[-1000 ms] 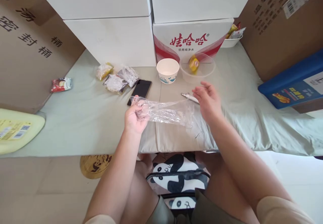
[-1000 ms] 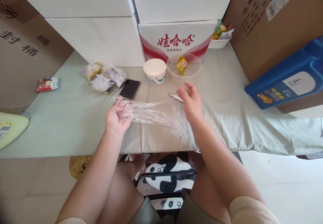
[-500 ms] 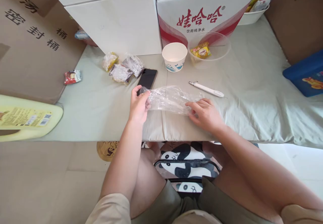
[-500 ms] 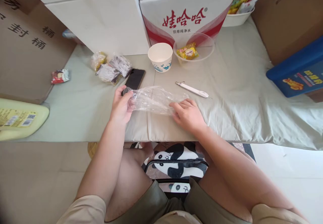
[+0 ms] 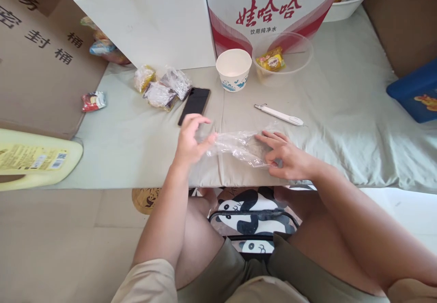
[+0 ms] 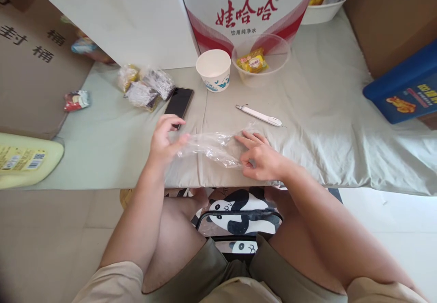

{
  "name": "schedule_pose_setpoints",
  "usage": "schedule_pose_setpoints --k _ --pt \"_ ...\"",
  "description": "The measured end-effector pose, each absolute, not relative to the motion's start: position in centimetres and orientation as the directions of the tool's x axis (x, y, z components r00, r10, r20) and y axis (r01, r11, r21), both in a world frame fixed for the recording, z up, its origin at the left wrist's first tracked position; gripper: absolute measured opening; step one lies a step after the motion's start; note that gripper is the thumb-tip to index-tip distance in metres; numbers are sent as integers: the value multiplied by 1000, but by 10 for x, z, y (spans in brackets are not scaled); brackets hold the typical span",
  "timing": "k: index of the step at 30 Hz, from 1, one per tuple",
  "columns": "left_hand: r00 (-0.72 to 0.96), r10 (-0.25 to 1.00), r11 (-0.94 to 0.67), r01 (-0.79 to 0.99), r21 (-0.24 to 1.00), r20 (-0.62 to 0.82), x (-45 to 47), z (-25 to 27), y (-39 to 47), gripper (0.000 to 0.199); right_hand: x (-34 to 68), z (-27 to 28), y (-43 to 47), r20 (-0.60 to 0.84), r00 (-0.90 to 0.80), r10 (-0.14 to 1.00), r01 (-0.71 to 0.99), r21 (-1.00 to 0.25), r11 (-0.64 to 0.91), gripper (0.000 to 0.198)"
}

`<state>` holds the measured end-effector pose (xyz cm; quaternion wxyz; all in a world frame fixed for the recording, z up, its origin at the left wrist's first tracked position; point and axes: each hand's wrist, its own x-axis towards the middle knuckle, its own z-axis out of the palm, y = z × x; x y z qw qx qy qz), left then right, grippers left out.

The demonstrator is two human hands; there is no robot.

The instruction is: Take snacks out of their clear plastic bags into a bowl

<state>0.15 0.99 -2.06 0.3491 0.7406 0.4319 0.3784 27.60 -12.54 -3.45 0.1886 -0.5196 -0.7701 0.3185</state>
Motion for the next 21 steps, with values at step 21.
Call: schedule_pose_setpoints --k 21 --pt "632 772 -379 380 844 62 13 0 -20 25 278 -34 -124 -8 -333 943 629 -747 216 16"
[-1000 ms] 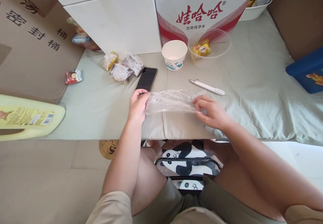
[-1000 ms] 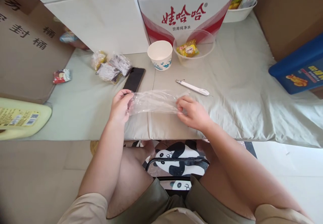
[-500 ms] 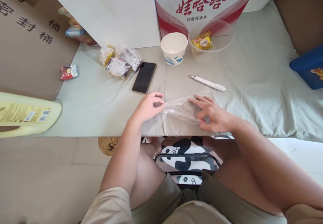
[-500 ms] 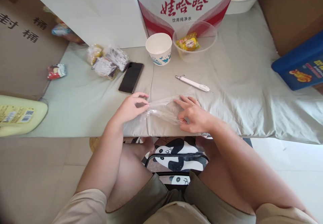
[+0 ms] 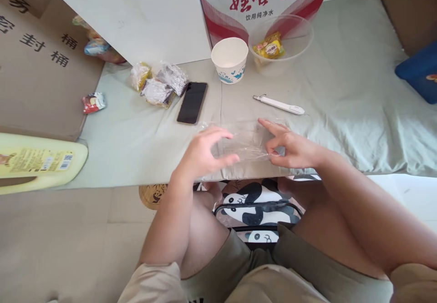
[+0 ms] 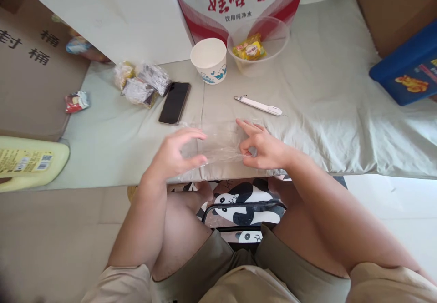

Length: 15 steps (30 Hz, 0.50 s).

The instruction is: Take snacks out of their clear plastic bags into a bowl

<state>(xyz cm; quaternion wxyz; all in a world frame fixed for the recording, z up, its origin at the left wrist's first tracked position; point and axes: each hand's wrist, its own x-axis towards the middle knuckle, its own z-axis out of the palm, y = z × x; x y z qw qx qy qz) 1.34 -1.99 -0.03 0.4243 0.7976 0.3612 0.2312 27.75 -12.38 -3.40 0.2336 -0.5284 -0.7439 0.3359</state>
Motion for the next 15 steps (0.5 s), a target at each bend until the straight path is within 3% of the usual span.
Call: schedule_pose_setpoints --k 2,4,7,10,13,15 --pt "721 687 -403 482 778 -90 13 -5 -29 24 280 -32 -123 36 -272 962 640 -739 209 16" --pt "686 717 -380 534 755 -125 11 -14 -27 11 283 -32 -121 75 -157 985 653 -741 161 15" --pt "576 812 -237 475 847 -96 5 -24 -13 6 289 -33 -119 36 40 999 616 -788 4 23" --pt "533 830 -60 383 922 -167 -2 -21 -2 13 292 -33 -119 16 132 991 540 -839 -59 35" --pt "605 754 31 357 934 -256 -8 -13 0 23 292 -30 -119 45 211 976 372 -928 -37 43" --pt "646 722 -2 359 933 -247 -11 -10 0 21 292 -30 -119 25 282 959 188 -982 -30 49"
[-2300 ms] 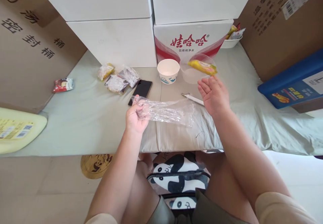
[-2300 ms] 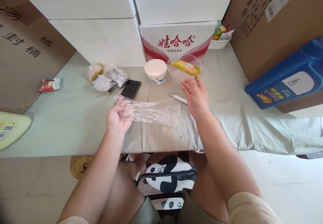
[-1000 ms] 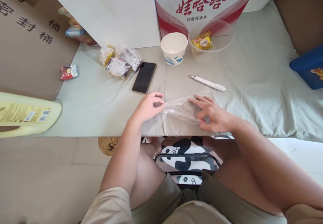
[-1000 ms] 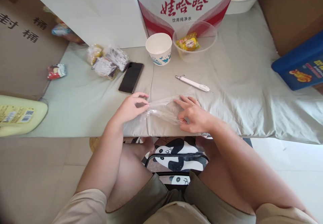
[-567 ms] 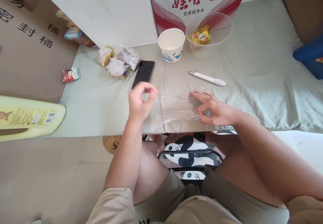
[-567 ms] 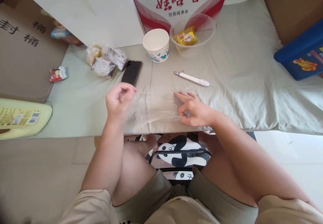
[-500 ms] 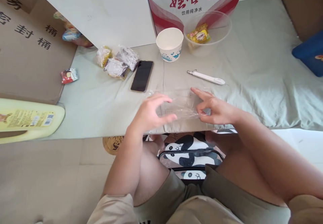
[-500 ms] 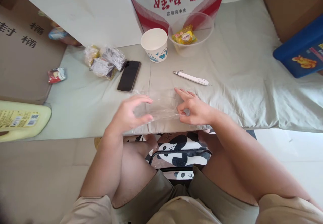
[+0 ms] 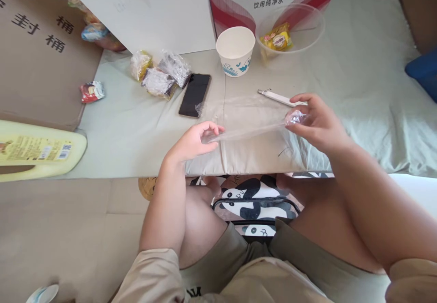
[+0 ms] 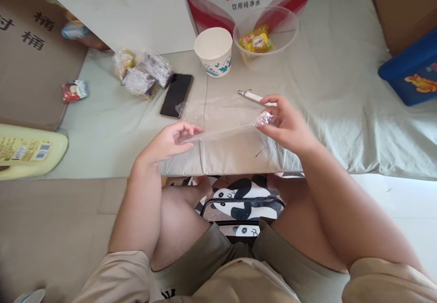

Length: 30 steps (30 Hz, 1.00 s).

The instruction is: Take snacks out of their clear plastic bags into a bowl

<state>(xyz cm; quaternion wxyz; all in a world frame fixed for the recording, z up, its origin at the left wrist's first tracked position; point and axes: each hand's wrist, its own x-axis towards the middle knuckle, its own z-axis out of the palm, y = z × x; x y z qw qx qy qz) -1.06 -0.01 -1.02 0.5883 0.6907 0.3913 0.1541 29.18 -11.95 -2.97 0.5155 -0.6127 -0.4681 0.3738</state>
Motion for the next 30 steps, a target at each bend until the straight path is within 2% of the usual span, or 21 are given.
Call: schedule_pose_setpoints --k 3,5,7,9,13,17,21,23,26,28,30 --pt "599 786 -45 303 952 -153 -11 -13 1 21 294 -32 -120 -14 358 934 -44 -999 2 54" --pt "510 852 5 223 975 -121 -10 -18 3 26 297 -36 -122 -82 363 928 -107 -993 -46 52" --pt "442 887 48 199 979 -133 -8 -24 5 27 298 -38 -123 -167 326 930 -87 -985 -147 48" --pt "418 897 36 251 967 -141 -6 -29 8 25 296 -39 -123 -194 284 939 -24 -980 -195 44" --pt "392 917 -31 265 964 -79 -3 -32 12 24 289 -35 -120 -113 317 942 5 -993 -120 31" --pt "404 913 46 47 998 -61 -2 -29 14 37 287 -35 -116 -63 450 891 30 -996 -86 22" --pt "412 911 81 -162 983 -7 0 -31 17 56 290 -40 -115 -44 504 863 68 -994 -90 20" --pt "425 904 128 -159 979 -49 1 -31 18 61 292 -43 -114 27 529 848 112 -993 -38 13" --pt "406 889 232 1 973 -213 4 -29 19 52 293 -48 -112 123 571 812 193 -981 13 7" --pt "373 862 329 102 939 -342 4 -26 19 44 294 -50 -112 106 578 809 212 -977 -23 12" --pt "389 798 435 156 887 -460 4 -23 19 45 294 -50 -114 81 554 828 229 -972 -58 25"
